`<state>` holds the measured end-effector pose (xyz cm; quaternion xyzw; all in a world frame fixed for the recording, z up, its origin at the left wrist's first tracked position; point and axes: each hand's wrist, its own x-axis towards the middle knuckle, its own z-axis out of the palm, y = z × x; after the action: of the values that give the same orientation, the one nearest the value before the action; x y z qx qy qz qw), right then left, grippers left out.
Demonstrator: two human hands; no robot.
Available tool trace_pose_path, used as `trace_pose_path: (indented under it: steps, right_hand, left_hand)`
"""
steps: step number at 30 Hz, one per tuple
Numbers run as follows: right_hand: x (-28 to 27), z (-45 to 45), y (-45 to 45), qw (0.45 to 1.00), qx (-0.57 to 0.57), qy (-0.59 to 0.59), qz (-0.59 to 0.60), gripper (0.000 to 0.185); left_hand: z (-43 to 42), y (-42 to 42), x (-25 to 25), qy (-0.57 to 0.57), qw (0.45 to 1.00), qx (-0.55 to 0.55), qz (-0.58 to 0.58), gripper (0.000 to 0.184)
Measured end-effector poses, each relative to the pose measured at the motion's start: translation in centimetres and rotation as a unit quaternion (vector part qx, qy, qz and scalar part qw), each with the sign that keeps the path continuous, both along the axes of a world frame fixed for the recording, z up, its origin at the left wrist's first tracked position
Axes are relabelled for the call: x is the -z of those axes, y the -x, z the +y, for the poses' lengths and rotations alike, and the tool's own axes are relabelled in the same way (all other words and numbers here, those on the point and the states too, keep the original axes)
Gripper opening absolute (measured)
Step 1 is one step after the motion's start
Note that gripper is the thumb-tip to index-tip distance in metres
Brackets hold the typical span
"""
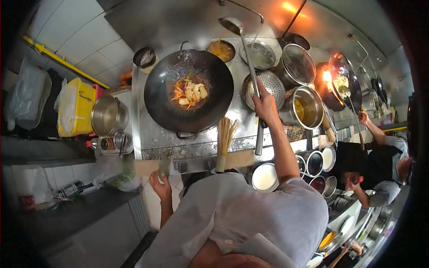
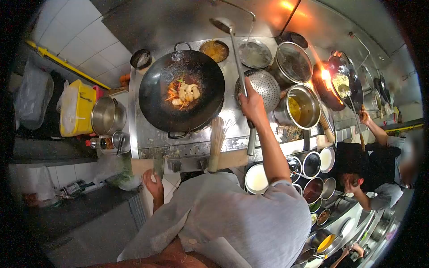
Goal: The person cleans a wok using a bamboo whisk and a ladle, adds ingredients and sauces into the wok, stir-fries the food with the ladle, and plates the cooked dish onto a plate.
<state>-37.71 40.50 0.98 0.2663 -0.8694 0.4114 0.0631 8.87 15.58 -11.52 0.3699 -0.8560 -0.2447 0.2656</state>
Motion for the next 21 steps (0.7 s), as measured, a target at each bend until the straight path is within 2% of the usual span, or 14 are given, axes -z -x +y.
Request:
trace_pose_path:
  steps: [1,3,5,6,7,9,11,13,15,17,18,19,20,21]
  right_hand:
    - [-2.5,-0.2,-1.6,0.988,0.031,0.029,-0.15,0.064]
    - [-1.1,0.7,0.8,0.991,0.054,0.039,-0.115,0.064]
    - [-3.6,-0.1,3.3,0.976,0.105,0.082,-0.172,0.061]
    - [-1.9,0.2,7.1,0.983,0.085,0.102,-0.125,0.055]
    - [-2.6,0.0,9.6,0.975,0.067,0.126,-0.172,0.049]
    - [-3.1,0.2,13.3,0.975,0.059,0.089,-0.193,0.044]
    - [0.4,0.5,17.0,0.974,0.098,-0.052,-0.196,0.059]
    - [5.1,1.3,18.5,0.978,0.11,-0.094,-0.15,0.06]
    - [6.7,1.3,16.5,0.97,0.144,-0.152,-0.125,0.053]
    - [13.8,2.5,19.7,0.973,0.145,-0.16,-0.079,0.032]
    - [15.3,2.5,21.0,0.968,0.115,-0.105,-0.196,0.028]
    - [11.1,1.2,18.7,0.928,0.115,0.025,-0.354,0.024]
    - [14.0,2.0,21.6,0.839,0.032,0.226,-0.494,0.027]
    - [15.2,2.7,23.6,0.773,-0.009,0.326,-0.544,0.029]
  left_hand:
    - [0.2,-0.9,0.0,-0.003,0.999,-0.033,-0.038,0.03]
    - [0.7,-2.6,0.4,-0.009,0.994,-0.067,-0.083,0.03]
    - [0.6,-3.6,2.1,-0.029,0.99,-0.096,-0.096,0.031]
    - [0.6,-3.9,3.2,-0.028,0.99,-0.095,-0.096,0.031]
    - [0.6,-4.3,4.4,-0.063,0.989,-0.107,-0.076,0.031]
    - [1.0,-4.7,4.8,-0.1,0.986,-0.116,-0.058,0.031]
    - [1.3,-4.5,4.5,-0.165,0.976,-0.126,-0.07,0.031]
    - [1.8,-4.3,4.5,-0.145,0.98,-0.127,-0.049,0.03]
    - [3.0,-4.9,3.8,-0.127,0.98,-0.146,-0.04,0.03]
    - [3.3,-4.3,2.7,-0.092,0.991,-0.095,-0.015,0.029]
    - [3.4,-4.3,2.4,-0.091,0.99,-0.106,-0.018,0.029]
    - [3.5,-4.1,2.4,-0.09,0.991,-0.1,-0.001,0.029]
    - [3.6,-3.9,2.3,-0.09,0.992,-0.089,0.018,0.029]
    - [3.7,-3.8,2.0,-0.092,0.992,-0.089,0.019,0.029]
